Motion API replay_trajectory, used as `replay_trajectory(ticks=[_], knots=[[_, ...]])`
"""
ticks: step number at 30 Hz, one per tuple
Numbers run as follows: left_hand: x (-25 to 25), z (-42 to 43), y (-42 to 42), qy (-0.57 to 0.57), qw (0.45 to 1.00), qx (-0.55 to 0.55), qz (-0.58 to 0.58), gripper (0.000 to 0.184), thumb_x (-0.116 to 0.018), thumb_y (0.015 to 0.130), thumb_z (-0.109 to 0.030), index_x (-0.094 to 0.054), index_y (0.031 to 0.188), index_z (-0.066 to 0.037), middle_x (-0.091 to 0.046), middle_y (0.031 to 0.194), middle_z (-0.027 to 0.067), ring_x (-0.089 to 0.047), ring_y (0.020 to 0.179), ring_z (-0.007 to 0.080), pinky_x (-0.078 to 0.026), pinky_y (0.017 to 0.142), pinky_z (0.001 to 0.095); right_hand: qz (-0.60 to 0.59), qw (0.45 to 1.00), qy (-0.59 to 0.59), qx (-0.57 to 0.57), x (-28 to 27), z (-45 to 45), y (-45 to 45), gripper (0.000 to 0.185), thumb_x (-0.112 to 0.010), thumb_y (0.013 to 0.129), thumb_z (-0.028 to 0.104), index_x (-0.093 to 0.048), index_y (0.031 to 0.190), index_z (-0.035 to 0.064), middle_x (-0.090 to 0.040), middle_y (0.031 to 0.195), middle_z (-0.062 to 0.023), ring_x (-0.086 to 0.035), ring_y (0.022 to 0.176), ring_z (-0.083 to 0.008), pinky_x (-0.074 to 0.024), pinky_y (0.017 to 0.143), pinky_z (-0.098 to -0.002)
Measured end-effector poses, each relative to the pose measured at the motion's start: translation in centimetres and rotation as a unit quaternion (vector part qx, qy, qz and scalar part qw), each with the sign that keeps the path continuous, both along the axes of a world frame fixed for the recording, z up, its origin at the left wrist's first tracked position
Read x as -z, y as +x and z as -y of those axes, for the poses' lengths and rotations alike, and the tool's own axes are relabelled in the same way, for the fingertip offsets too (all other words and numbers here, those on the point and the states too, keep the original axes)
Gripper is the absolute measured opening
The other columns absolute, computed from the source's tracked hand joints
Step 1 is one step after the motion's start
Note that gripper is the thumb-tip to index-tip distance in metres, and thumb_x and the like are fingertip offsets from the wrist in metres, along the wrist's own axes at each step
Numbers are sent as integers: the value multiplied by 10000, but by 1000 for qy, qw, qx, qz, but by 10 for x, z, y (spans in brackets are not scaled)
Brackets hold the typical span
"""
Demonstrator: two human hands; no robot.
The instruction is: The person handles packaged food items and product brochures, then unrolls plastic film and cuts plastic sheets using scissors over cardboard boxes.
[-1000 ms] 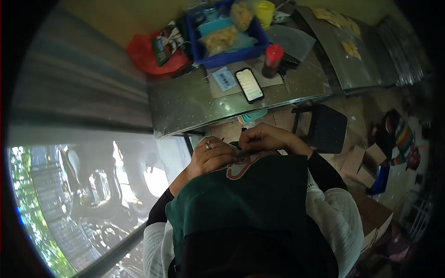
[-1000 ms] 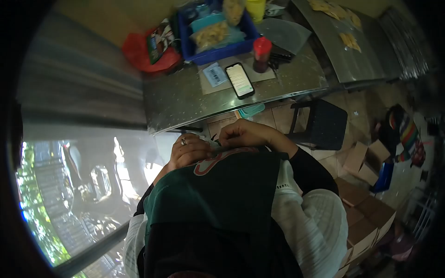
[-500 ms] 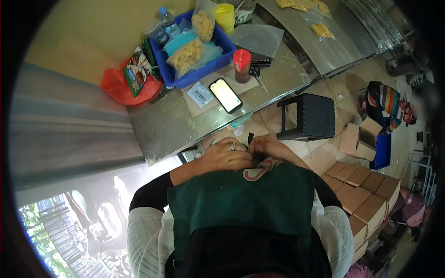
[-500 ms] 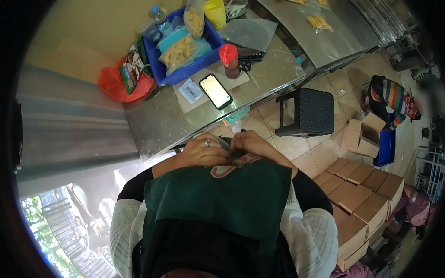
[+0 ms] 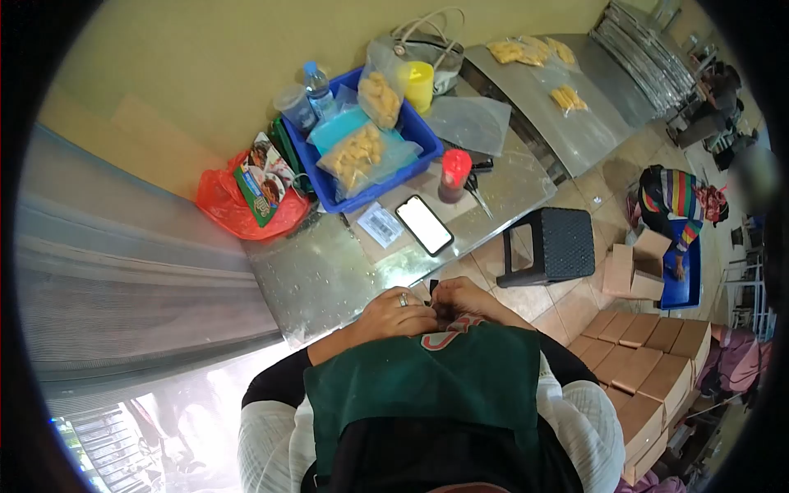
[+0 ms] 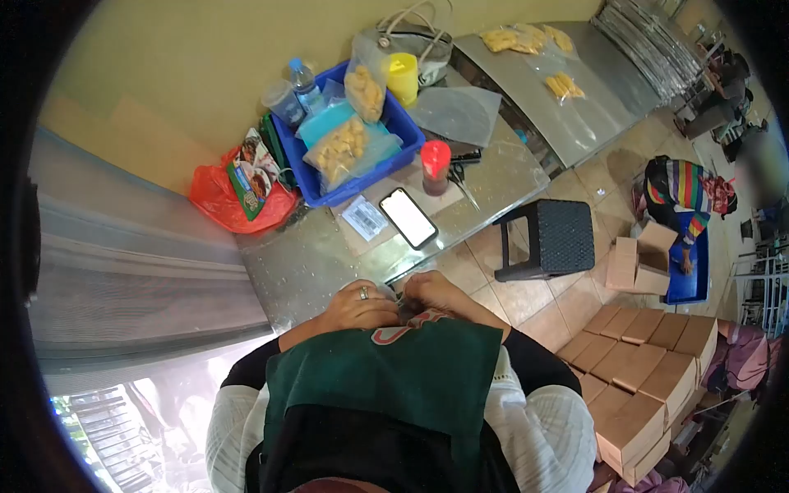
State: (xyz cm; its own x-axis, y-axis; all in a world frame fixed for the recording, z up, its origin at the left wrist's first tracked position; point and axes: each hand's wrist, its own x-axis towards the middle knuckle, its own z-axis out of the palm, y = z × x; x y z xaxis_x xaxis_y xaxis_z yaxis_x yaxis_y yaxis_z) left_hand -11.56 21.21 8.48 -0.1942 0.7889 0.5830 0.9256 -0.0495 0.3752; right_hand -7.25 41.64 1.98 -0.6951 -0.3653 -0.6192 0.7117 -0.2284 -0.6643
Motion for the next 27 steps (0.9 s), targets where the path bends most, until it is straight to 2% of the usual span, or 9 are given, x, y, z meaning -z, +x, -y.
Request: replay_trajectory(ticks=[11,13,14,15,16,19,22,25,27], knots=[[-15,60,0,2,993,-101,56,251,-573,694,-172,-605,933,-102,-624,942,25,-589,816,179,-459,744,330,-63,985,105,-118,-11,65,-56,112,-527,822,92,-580,760,15,-559,633,-51,-522,535,-130,-417,481,-260],[-10,68,4,35,991,-118,55,253,-571,692,-175,-604,929,-92,-627,944,39,-593,809,191,-456,744,329,-136,971,132,-146,17,73,-68,110,-519,818,89,-578,767,12,-550,626,-50,-516,527,-130,-412,470,-263],[-8,73,6,51,989,-128,53,254,-569,691,-176,-604,927,-87,-629,945,45,-594,806,198,-455,744,328,-221,941,246,-73,32,82,-76,112,-502,816,78,-572,767,6,-540,612,-54,-508,517,-135,-400,455,-261],[-10,80,10,50,987,-144,53,255,-575,699,-186,-603,929,-81,-630,945,55,-599,810,207,-457,742,332,-58,958,280,-15,43,76,-83,113,-489,814,64,-559,747,6,-528,597,-56,-489,493,-135,-397,442,-260],[-12,85,12,52,984,-163,51,256,-581,707,-197,-602,931,-75,-631,944,66,-603,814,216,-459,740,336,-16,981,194,-20,80,57,-96,128,-485,824,71,-550,728,17,-521,593,-56,-471,473,-130,-393,428,-261],[-4,99,23,121,953,-241,136,256,-650,698,-171,-599,927,-68,-632,939,97,-614,835,240,-462,742,340,-123,970,202,-54,88,57,-120,128,-481,829,63,-545,723,27,-512,585,-48,-474,479,-130,-379,431,-266],[5,99,41,214,867,-387,230,290,-730,656,-92,-592,910,-66,-630,932,122,-621,850,246,-462,761,329,-333,876,346,-34,117,82,-149,84,-509,825,70,-561,776,28,-563,669,-90,-537,543,-179,-422,502,-313],[-2,98,56,306,727,-508,346,400,-759,602,26,-557,936,-62,-621,967,114,-607,897,211,-462,799,314,-567,649,507,17,129,108,-166,57,-513,813,69,-552,796,31,-577,743,-155,-577,621,-263,-438,532,-368],[-5,107,58,387,627,-529,421,411,-737,625,30,-537,974,-56,-614,997,106,-597,920,203,-464,810,321,-591,598,539,-41,133,118,-170,47,-529,768,71,-537,799,36,-547,770,-168,-561,687,-319,-442,572,-413]])
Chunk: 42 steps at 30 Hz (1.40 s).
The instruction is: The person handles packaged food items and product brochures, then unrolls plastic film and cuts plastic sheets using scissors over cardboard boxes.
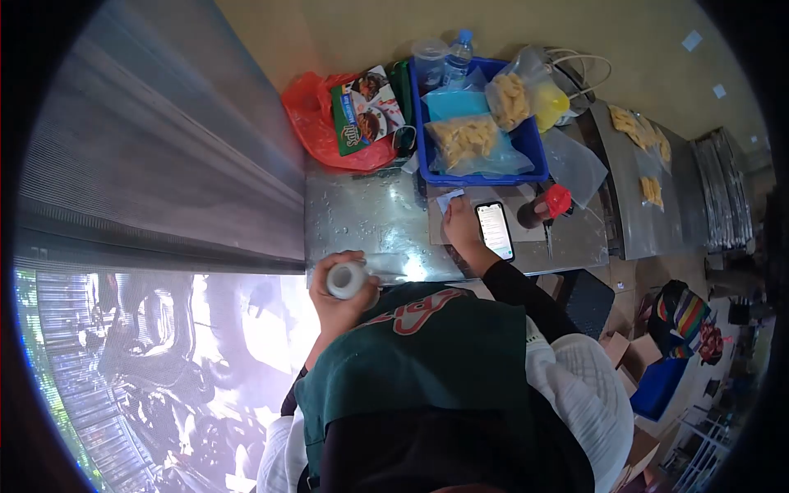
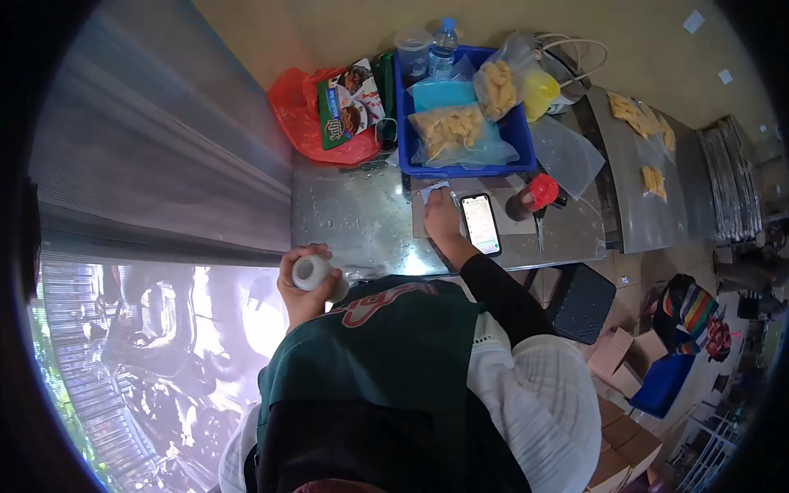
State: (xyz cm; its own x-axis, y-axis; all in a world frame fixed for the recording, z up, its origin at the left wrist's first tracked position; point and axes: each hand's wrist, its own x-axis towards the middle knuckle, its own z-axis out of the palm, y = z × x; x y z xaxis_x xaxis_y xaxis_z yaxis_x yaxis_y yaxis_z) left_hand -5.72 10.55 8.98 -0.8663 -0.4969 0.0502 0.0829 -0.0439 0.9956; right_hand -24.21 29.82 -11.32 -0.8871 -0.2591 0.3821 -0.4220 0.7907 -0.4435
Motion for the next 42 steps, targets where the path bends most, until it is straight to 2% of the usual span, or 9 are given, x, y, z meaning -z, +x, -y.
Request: replay_trajectory(ticks=[4,8,15,21,24,28,31,39,42], knots=[[10,8,7,261,957,-99,75,451,-671,656,61,-502,1058,-53,-584,1056,122,-581,942,229,-444,855,342,-67,973,167,-148,12,2,2,82,-517,721,133,-548,764,70,-517,774,-104,-548,697,-258,-432,622,-389],[29,15,12,306,934,-131,129,483,-633,696,21,-464,1141,-65,-543,1122,140,-535,1024,258,-428,890,387,-23,960,217,-178,42,-2,20,89,-524,711,142,-585,699,78,-551,717,-86,-558,662,-231,-399,582,-389],[44,32,-9,275,945,-58,166,525,-646,733,-66,-438,1214,-90,-528,1156,132,-536,1002,268,-450,882,402,-79,953,270,-111,30,-14,60,319,-492,767,216,-560,1034,53,-510,1030,-83,-479,957,-234,-348,775,-350],[43,17,-56,412,889,41,195,598,-665,723,-177,-436,1271,-110,-567,1107,97,-569,965,236,-473,852,412,157,983,79,-52,23,-13,93,537,-472,841,156,-322,1356,140,-163,1456,-202,-286,1295,-360,-296,978,-433],[55,16,-73,432,861,166,211,565,-655,727,-241,-469,1243,-107,-572,1089,105,-580,945,248,-498,802,427,165,981,73,-67,-24,-40,104,578,-485,811,137,-305,1359,98,-145,1455,-211,-227,1311,-404,-276,993,-505],[56,-18,-87,444,836,227,231,558,-655,723,-263,-483,1222,-86,-597,969,82,-595,837,244,-500,761,434,207,957,0,206,0,-89,109,534,-594,698,106,-470,1216,68,-370,1317,-173,-466,1084,-346,-380,815,-480],[68,-29,-89,621,684,269,272,558,-678,727,-311,-492,1189,-60,-595,933,76,-593,829,233,-481,804,411,65,912,-65,399,20,-147,97,396,-565,686,91,-534,1072,9,-487,1112,-176,-507,958,-331,-403,771,-439],[69,-57,-83,364,809,286,363,509,-658,751,-402,-511,1083,-46,-579,960,91,-581,862,226,-464,796,484,128,886,49,444,35,-218,50,197,-536,723,144,-598,885,52,-529,960,-122,-500,932,-283,-397,767,-407],[73,-69,-104,385,729,391,410,472,-628,760,-400,-505,1058,-56,-564,933,83,-561,827,226,-481,735,429,124,867,4,483,30,-218,38,164,-532,684,70,-579,830,14,-552,897,-178,-550,869,-332,-441,696,-444]])
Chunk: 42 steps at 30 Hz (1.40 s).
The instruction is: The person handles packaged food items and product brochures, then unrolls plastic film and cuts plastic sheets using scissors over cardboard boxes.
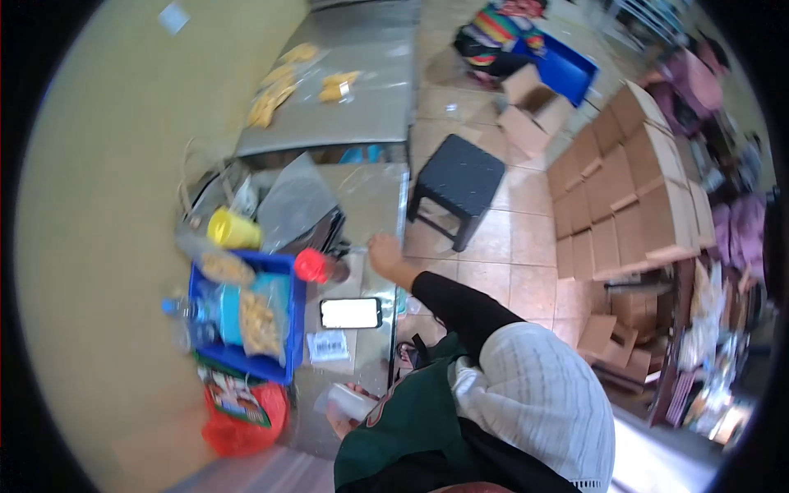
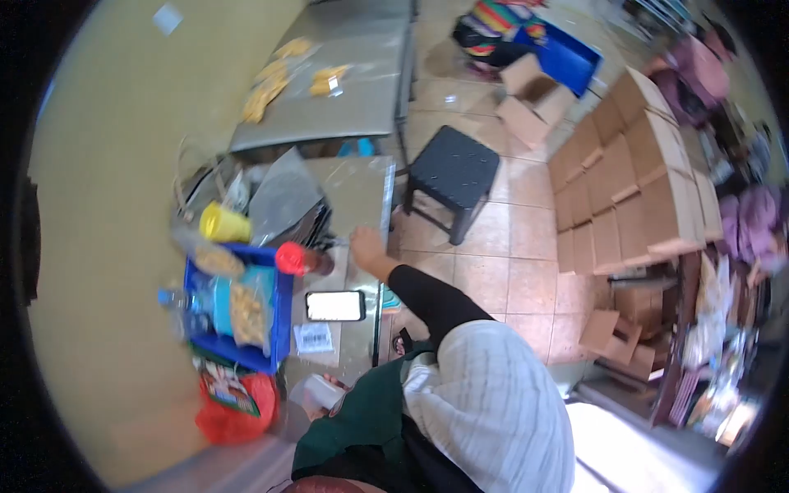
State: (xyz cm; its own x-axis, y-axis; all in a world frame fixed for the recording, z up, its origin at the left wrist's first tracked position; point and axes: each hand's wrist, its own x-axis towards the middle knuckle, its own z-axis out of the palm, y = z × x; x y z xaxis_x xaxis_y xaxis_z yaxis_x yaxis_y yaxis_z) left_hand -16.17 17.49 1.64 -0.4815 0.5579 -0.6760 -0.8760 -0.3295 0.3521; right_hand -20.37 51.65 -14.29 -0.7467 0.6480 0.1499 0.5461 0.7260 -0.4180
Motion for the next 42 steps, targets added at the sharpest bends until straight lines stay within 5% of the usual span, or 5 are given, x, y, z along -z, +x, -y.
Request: replay_trajectory(ticks=[14,22,28,33,42], knots=[[32,-140,-9,89,928,337,131,407,-604,784,-380,-508,1038,-77,-529,909,73,-537,813,217,-504,677,370,-336,872,-349,72,-143,32,274,152,-561,843,166,-566,803,20,-587,714,-54,-571,678,-148,-462,633,-291],[63,-230,71,79,814,562,122,458,-607,773,-393,-504,1072,-62,-537,962,102,-536,873,255,-463,775,413,-599,371,-532,470,-48,118,421,123,-561,836,63,-497,733,37,-486,638,-30,-411,495,-95,-342,380,-230],[39,-287,158,129,735,658,101,511,-610,765,-404,-496,1112,-47,-537,1016,119,-533,928,281,-424,866,447,-635,330,-514,473,-71,148,465,131,-592,829,86,-546,726,18,-573,703,-59,-545,593,-138,-459,523,-255],[12,-323,227,199,645,711,198,533,-587,803,-369,-461,1215,-56,-481,1225,154,-509,1085,304,-360,986,495,-484,598,-489,412,-76,144,507,92,-619,787,107,-586,765,24,-592,737,-56,-558,616,-140,-458,565,-282],[7,-382,335,80,555,826,59,413,-635,785,-281,-463,1072,-38,-549,915,134,-577,857,299,-496,779,450,-562,433,-322,627,-78,128,568,191,-612,817,195,-561,775,16,-524,606,-13,-505,518,-96,-400,443,-239]])
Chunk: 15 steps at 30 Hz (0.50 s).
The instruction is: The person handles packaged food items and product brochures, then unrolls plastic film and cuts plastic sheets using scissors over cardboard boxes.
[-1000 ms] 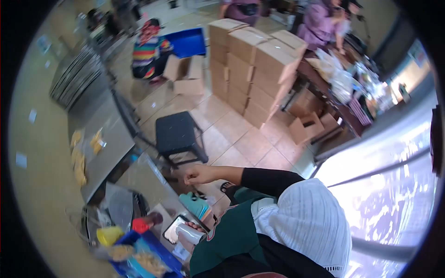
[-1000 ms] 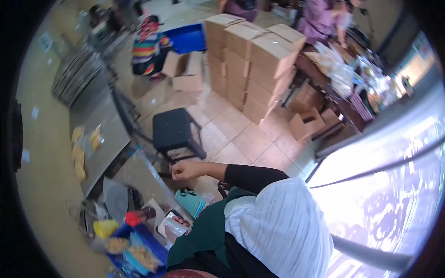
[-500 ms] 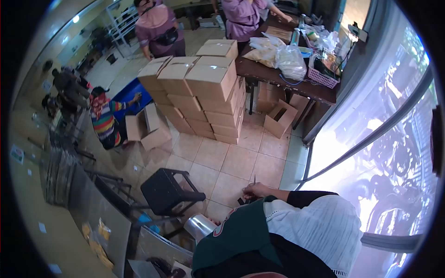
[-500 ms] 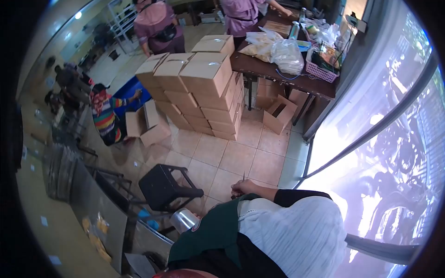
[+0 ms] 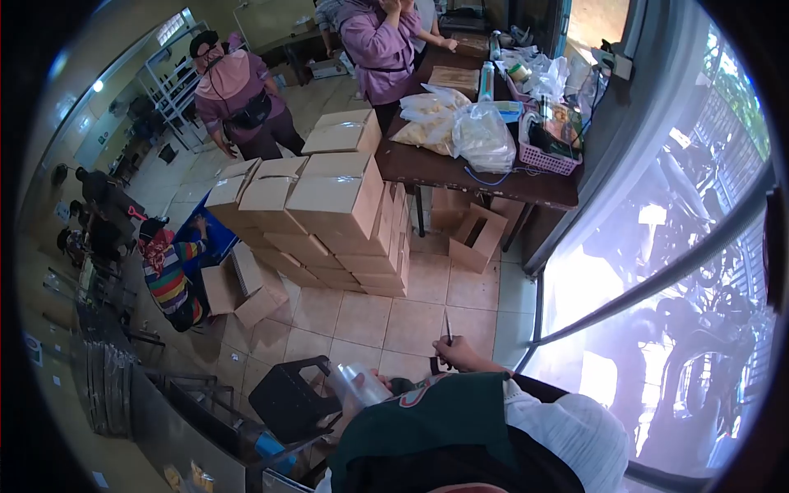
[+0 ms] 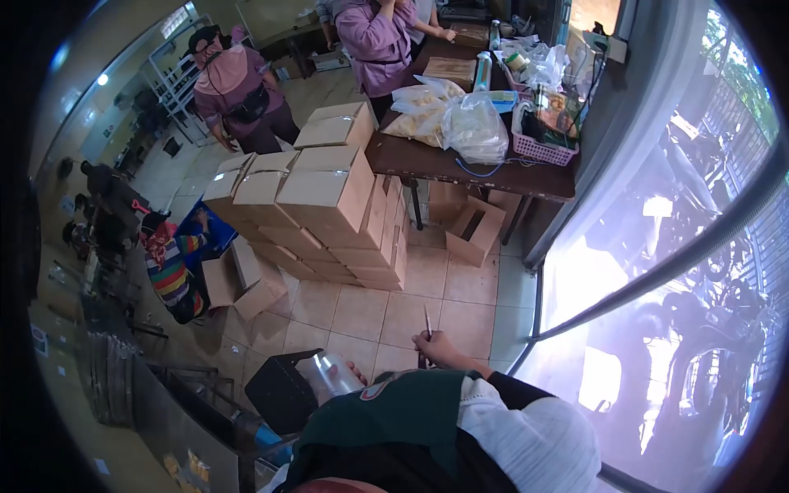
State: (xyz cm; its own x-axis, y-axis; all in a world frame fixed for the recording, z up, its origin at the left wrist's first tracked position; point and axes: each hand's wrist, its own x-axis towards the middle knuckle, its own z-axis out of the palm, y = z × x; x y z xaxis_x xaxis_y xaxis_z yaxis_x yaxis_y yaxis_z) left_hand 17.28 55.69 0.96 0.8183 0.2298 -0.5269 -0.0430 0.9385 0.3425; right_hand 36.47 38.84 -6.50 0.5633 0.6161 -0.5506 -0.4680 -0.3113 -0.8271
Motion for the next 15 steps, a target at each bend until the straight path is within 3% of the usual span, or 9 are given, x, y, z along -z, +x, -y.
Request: replay_trajectory(ticks=[3,5,8,9,12,13,15], knots=[[1,-24,39,64,992,61,-89,430,-658,772,-254,-459,1083,-32,-560,927,137,-594,843,300,-510,767,445,167,984,68,3,1,-4,13,208,-649,774,94,-554,924,-16,-541,633,2,-515,550,-69,-418,472,-216],[1,-41,71,79,984,82,-140,484,-700,730,-158,-443,1117,-26,-575,942,132,-605,810,271,-530,725,401,135,990,37,-33,-1,-15,34,251,-653,761,75,-554,973,-17,-549,671,1,-511,559,-65,-420,495,-210],[-14,-65,127,394,897,56,-194,531,-712,682,-62,-432,1132,-25,-573,942,119,-601,790,224,-524,679,334,79,996,13,-24,-31,-50,59,342,-681,739,57,-542,1043,-16,-551,718,-4,-506,592,-52,-415,526,-201],[-11,-76,141,432,883,39,-177,537,-709,669,-39,-432,1130,-27,-571,943,115,-596,791,211,-517,672,321,64,998,10,-11,-47,-65,66,375,-694,732,52,-536,1066,-15,-550,732,-6,-504,606,-47,-411,536,-198],[-11,-117,187,514,847,-13,-136,549,-703,644,1,-432,1121,-32,-566,945,106,-584,793,181,-501,662,294,88,976,193,43,-74,-120,87,473,-746,698,57,-525,1113,5,-540,828,-15,-492,652,-32,-406,566,-196],[-20,-130,201,524,841,-19,-132,543,-702,645,-5,-432,1115,-36,-564,945,105,-581,795,176,-498,666,294,191,964,184,1,-76,-137,97,635,-806,639,84,-476,1180,39,-518,930,-12,-479,706,-23,-408,599,-190],[-27,-157,226,560,817,-29,-133,515,-685,662,10,-423,1102,-44,-547,977,105,-568,835,168,-494,709,296,295,930,214,-49,-109,-173,115,787,-843,576,137,-424,1238,56,-471,1084,-77,-505,879,-132,-435,691,-259]])
